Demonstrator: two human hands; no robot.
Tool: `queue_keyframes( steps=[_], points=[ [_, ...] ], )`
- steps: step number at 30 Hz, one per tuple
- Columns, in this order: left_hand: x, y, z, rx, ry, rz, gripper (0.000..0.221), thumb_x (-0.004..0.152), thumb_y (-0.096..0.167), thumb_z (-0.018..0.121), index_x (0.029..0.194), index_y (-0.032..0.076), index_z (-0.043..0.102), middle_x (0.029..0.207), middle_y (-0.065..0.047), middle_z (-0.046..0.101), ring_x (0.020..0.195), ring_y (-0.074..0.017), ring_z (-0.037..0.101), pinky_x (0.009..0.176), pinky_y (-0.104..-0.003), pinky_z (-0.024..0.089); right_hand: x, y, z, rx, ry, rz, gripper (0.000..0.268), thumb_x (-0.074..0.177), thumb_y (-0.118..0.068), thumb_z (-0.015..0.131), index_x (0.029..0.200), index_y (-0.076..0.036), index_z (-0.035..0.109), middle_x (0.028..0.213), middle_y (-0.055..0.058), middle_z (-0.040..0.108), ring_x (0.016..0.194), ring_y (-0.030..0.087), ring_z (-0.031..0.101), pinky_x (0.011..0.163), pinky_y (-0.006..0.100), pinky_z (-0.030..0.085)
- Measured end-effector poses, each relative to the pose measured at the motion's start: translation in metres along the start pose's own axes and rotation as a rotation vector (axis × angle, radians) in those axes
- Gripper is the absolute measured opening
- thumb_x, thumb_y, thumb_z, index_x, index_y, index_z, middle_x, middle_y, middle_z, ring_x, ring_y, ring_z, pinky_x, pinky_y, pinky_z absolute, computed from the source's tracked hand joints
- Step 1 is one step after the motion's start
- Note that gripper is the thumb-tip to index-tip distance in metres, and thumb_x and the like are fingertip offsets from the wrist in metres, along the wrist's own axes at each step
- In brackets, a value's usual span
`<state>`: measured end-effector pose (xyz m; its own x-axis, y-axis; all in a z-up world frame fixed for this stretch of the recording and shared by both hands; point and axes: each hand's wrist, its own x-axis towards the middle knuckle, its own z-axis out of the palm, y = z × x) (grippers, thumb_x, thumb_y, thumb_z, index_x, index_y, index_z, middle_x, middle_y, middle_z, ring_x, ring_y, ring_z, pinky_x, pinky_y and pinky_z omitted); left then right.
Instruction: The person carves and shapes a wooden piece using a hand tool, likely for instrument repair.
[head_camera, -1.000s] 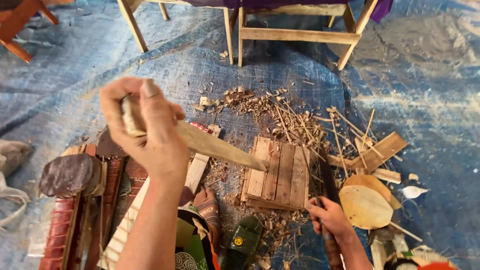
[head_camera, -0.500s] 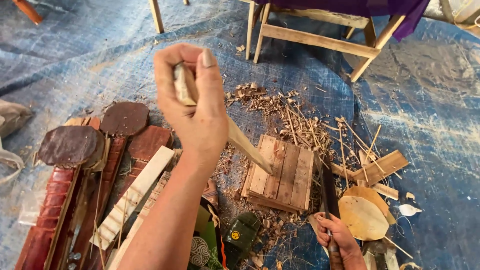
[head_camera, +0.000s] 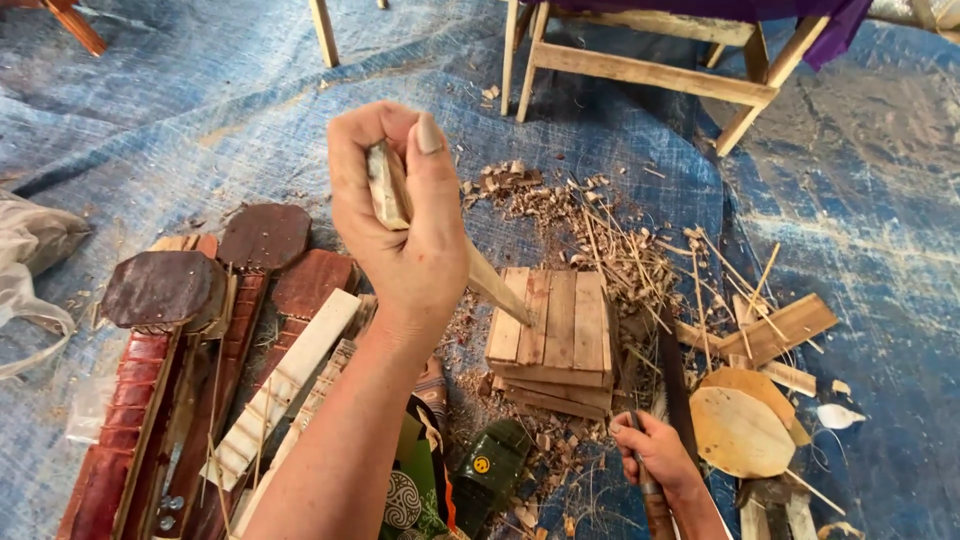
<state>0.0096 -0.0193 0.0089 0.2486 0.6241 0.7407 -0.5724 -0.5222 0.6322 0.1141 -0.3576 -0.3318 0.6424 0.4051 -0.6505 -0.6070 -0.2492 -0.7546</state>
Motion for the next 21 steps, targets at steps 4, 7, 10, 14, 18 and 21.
queue_keyframes(
  steps=[4, 7, 10, 14, 18, 21],
  points=[
    [0.0, -0.003, 0.007, 0.018, -0.015, 0.042, 0.005, 0.109, 0.011, 0.054, 0.111, 0.012, 0.049, 0.082, 0.003, 0.053, 0.06, -0.007, 0.041, 0.056, -0.023, 0.038, -0.007, -0.018, -0.003, -0.159, 0.157, 0.015, 0.013, 0.093, -0.004, 0.073, 0.097, 0.008, 0.069, 0.059, 0.014, 0.054, 0.044, 0.021, 0.046, 0.039, 0.034, 0.037],
    [-0.005, 0.005, 0.01, -0.017, -0.032, 0.008, 0.005, 0.112, 0.016, 0.051, 0.111, 0.011, 0.048, 0.086, 0.002, 0.052, 0.067, -0.0061, 0.039, 0.065, -0.024, 0.037, 0.022, 0.002, -0.047, -0.532, 0.393, 0.024, 0.024, 0.086, -0.013, 0.081, 0.091, 0.004, 0.066, 0.06, 0.016, 0.06, 0.041, 0.025, 0.052, 0.039, 0.036, 0.04],
    [-0.005, 0.008, 0.012, -0.032, -0.061, 0.028, 0.004, 0.112, 0.01, 0.051, 0.113, 0.01, 0.047, 0.084, 0.002, 0.05, 0.068, -0.0065, 0.039, 0.066, -0.024, 0.036, 0.038, 0.013, -0.075, -1.063, 0.495, 0.054, 0.049, 0.077, -0.036, 0.078, 0.113, -0.002, 0.073, 0.091, 0.018, 0.079, 0.079, 0.033, 0.074, 0.077, 0.039, 0.059],
    [0.002, -0.005, 0.017, -0.003, -0.059, 0.032, 0.01, 0.108, 0.002, 0.052, 0.111, 0.01, 0.047, 0.085, 0.0, 0.052, 0.066, -0.0081, 0.043, 0.06, -0.023, 0.04, 0.047, 0.017, -0.051, -1.304, 0.561, 0.06, 0.048, 0.089, -0.043, 0.071, 0.121, -0.008, 0.062, 0.097, 0.011, 0.069, 0.084, 0.026, 0.067, 0.076, 0.039, 0.054],
    [0.002, -0.019, 0.021, -0.062, -0.061, 0.139, 0.015, 0.106, 0.001, 0.054, 0.111, 0.014, 0.048, 0.084, 0.0, 0.055, 0.061, -0.0111, 0.049, 0.05, -0.025, 0.047, 0.06, -0.016, 0.01, -0.88, 0.507, -0.252, 0.077, 0.087, -0.057, 0.062, 0.136, 0.003, 0.06, 0.133, 0.02, 0.066, 0.121, 0.035, 0.065, 0.098, 0.043, 0.053],
    [0.004, -0.023, 0.026, -0.148, -0.05, 0.138, 0.016, 0.104, 0.003, 0.053, 0.108, 0.016, 0.045, 0.076, 0.001, 0.051, 0.055, -0.0103, 0.045, 0.044, -0.022, 0.047, 0.099, -0.013, 0.029, -0.141, 0.341, -0.005, 0.062, 0.096, -0.041, 0.065, 0.134, 0.006, 0.056, 0.065, 0.005, 0.04, 0.05, 0.012, 0.032, 0.045, 0.028, 0.026]
  ],
)
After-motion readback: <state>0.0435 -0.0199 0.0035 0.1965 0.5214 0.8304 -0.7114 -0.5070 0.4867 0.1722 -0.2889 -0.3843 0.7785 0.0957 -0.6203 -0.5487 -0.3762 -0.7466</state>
